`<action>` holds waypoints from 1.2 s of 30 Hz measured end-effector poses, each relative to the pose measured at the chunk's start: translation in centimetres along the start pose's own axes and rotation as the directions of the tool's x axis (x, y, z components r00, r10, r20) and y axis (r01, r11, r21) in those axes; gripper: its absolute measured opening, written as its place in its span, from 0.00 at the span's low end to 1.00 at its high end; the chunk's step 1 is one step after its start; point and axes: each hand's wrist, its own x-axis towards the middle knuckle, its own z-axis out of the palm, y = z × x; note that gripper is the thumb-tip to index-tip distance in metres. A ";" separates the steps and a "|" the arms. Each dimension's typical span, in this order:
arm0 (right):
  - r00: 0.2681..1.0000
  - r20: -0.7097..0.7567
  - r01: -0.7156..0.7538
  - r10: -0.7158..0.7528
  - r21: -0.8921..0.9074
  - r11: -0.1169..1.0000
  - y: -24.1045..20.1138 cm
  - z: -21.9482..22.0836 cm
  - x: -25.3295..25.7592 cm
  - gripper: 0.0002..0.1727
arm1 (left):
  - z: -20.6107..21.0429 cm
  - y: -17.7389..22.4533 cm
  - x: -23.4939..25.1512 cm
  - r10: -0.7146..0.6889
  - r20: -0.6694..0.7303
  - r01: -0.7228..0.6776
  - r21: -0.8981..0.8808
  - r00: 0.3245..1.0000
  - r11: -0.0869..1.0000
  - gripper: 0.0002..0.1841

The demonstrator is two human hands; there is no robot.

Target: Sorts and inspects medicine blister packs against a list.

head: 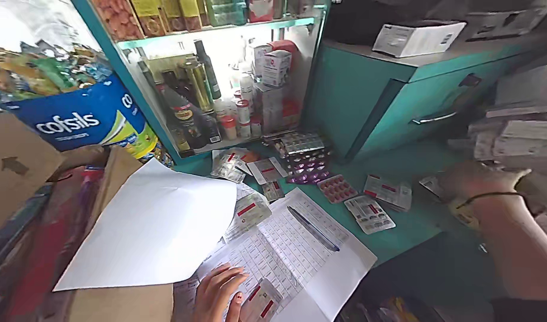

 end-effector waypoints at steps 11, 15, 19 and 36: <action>0.498 -0.272 0.847 -0.823 -0.052 0.530 -24.9 -8.0 -13.3 0.26 | 0.2 -0.1 -0.2 0.002 -0.031 -0.002 0.010 1.000 1.000 0.15; 0.512 -0.126 0.827 -0.850 -0.195 0.527 -28.2 -7.3 -12.6 0.16 | 0.2 -0.4 -0.4 0.009 -0.061 -0.011 -0.025 0.998 1.000 0.16; 0.211 -0.423 0.924 -0.881 -0.207 0.321 -27.5 -6.8 -16.1 0.10 | 0.3 -0.4 -0.5 -0.007 -0.091 0.003 -0.046 0.996 0.999 0.15; 0.270 -0.265 0.569 -0.926 0.819 -0.069 -23.4 -9.8 -24.5 0.11 | 0.3 -0.2 -0.4 -0.053 -0.164 0.028 -0.153 0.985 0.988 0.14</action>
